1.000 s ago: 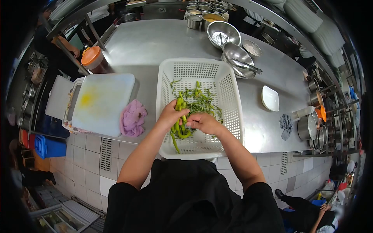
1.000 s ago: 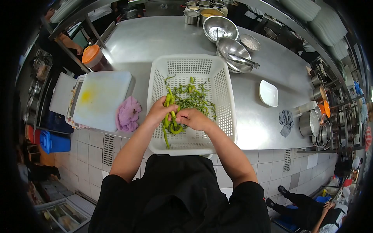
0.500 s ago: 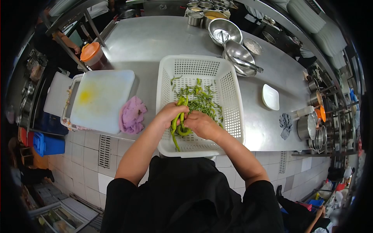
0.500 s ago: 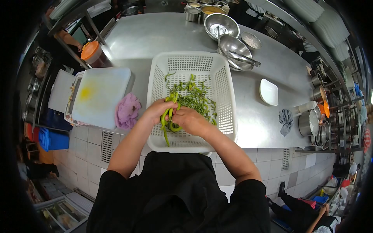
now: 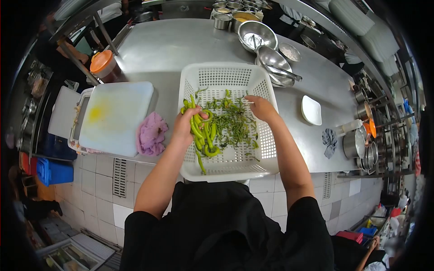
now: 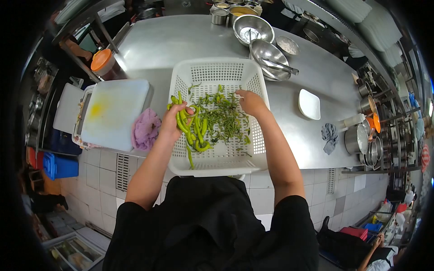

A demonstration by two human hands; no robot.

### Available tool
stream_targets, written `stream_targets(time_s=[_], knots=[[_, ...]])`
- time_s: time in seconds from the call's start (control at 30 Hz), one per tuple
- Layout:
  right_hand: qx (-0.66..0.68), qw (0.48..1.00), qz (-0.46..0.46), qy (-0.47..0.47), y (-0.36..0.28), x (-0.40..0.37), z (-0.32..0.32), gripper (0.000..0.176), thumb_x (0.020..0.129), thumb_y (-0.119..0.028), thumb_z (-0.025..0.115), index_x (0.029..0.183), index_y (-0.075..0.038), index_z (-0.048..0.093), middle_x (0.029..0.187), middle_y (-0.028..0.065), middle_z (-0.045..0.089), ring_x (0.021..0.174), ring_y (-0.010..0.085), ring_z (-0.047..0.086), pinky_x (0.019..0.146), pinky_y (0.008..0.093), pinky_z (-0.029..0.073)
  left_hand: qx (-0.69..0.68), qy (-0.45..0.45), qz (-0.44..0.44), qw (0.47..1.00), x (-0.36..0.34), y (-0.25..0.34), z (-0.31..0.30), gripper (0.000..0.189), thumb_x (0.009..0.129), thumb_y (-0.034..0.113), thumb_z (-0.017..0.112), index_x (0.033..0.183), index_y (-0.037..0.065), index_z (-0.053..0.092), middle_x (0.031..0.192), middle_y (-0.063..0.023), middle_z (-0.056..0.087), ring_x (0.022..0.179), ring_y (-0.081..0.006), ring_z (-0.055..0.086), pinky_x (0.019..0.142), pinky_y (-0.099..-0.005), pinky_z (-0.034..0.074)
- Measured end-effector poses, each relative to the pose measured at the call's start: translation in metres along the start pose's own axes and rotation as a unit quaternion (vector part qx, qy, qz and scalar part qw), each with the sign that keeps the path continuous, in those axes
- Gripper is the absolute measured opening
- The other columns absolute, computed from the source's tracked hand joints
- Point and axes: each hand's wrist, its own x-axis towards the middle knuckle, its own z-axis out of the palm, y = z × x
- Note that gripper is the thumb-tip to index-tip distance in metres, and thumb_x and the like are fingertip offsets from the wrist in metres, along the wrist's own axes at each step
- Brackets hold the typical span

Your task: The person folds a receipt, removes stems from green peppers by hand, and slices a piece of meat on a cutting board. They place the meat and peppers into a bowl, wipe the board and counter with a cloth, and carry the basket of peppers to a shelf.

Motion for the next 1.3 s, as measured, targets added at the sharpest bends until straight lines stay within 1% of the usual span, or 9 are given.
stream_targets(time_s=[0.13,0.4,0.6,0.8,0.87,0.97,1.1,1.17,1.3], knots=[[0.032,0.996,0.081,-0.007,-0.015,0.002,0.028,0.029,0.085,-0.011,0.047,0.109,-0.010,0.063,0.105,0.0181,0.063,0.098,0.0357,0.059,0.084,0.0445,0.048,-0.074,-0.003,0.069,0.995,0.005,-0.005,-0.002,0.021,0.085,0.015,0.055,0.103,0.006,0.050,0.076,-0.0084,0.060,0.074,-0.0198,0.059,0.062,-0.0316,0.047],[-0.129,0.964,-0.223,-0.067,-0.088,-0.021,0.079,0.020,0.079,-0.014,0.057,0.098,-0.013,0.065,0.102,0.0091,0.059,0.102,0.0299,0.055,0.087,0.0382,0.046,-0.103,0.020,0.059,0.993,0.005,-0.004,-0.001,0.029,0.082,0.009,0.059,0.109,0.006,0.048,0.079,-0.0082,0.055,0.073,-0.0248,0.060,0.061,-0.0346,0.049],[-0.127,0.987,-0.066,-0.078,-0.042,-0.018,0.043,0.022,0.079,-0.025,0.063,0.096,-0.011,0.065,0.091,0.0091,0.061,0.094,0.0287,0.058,0.081,0.0377,0.047,-0.009,-0.002,0.068,0.998,0.004,-0.007,0.000,0.028,0.083,0.010,0.060,0.108,0.004,0.048,0.079,-0.0073,0.055,0.068,-0.0206,0.058,0.061,-0.0332,0.049],[0.226,0.964,0.099,-0.096,-0.047,-0.028,0.011,0.025,0.086,-0.031,0.063,0.089,-0.007,0.061,0.073,0.0071,0.062,0.070,0.0201,0.062,0.062,0.0337,0.048,0.215,-0.037,0.046,0.975,0.002,-0.016,0.006,0.027,0.082,0.017,0.069,0.099,0.003,0.054,0.084,-0.0048,0.059,0.070,-0.0145,0.058,0.062,-0.0308,0.049],[0.491,0.857,0.106,-0.116,-0.059,-0.031,0.013,0.023,0.088,-0.029,0.063,0.089,-0.006,0.057,0.080,0.0068,0.063,0.071,0.0136,0.059,0.059,0.0278,0.048,0.276,-0.071,0.029,0.958,0.000,-0.020,0.009,0.030,0.080,0.020,0.072,0.099,0.003,0.056,0.085,-0.0042,0.061,0.071,-0.0127,0.058,0.062,-0.0289,0.050],[0.567,0.813,0.098,-0.092,-0.086,-0.039,0.019,0.016,0.090,-0.021,0.061,0.097,-0.007,0.057,0.081,0.0032,0.060,0.071,0.0108,0.058,0.060,0.0250,0.049,0.371,-0.145,0.061,0.915,-0.005,-0.023,0.016,0.038,0.080,0.021,0.073,0.108,0.002,0.055,0.098,-0.0044,0.063,0.089,-0.0105,0.058,0.079,-0.0272,0.047],[0.576,0.800,0.128,-0.104,-0.096,-0.040,0.013,0.018,0.089,-0.022,0.063,0.096,-0.007,0.056,0.082,0.0027,0.059,0.067,0.0094,0.056,0.059,0.0240,0.049,0.424,-0.122,0.110,0.890,-0.006,-0.025,0.014,0.037,0.079,0.018,0.073,0.108,0.002,0.056,0.097,-0.0032,0.063,0.086,-0.0105,0.057,0.077,-0.0283,0.048],[0.447,0.883,0.127,-0.070,-0.099,-0.039,0.012,0.018,0.088,-0.021,0.065,0.091,-0.006,0.056,0.078,0.0026,0.059,0.065,0.0091,0.055,0.056,0.0239,0.047,0.554,-0.114,0.088,0.820,-0.014,-0.016,0.021,0.035,0.078,0.014,0.072,0.107,0.002,0.057,0.094,-0.0018,0.063,0.083,-0.0101,0.057,0.075,-0.0285,0.048],[0.373,0.923,0.082,-0.033,-0.094,-0.036,0.015,0.020,0.089,-0.022,0.064,0.085,-0.004,0.057,0.071,0.0012,0.056,0.062,0.0088,0.051,0.051,0.0240,0.042,0.526,-0.122,0.093,0.836,-0.008,-0.022,0.011,0.034,0.077,0.011,0.072,0.106,0.002,0.057,0.092,-0.0011,0.063,0.082,-0.0098,0.056,0.074,-0.0280,0.048]])
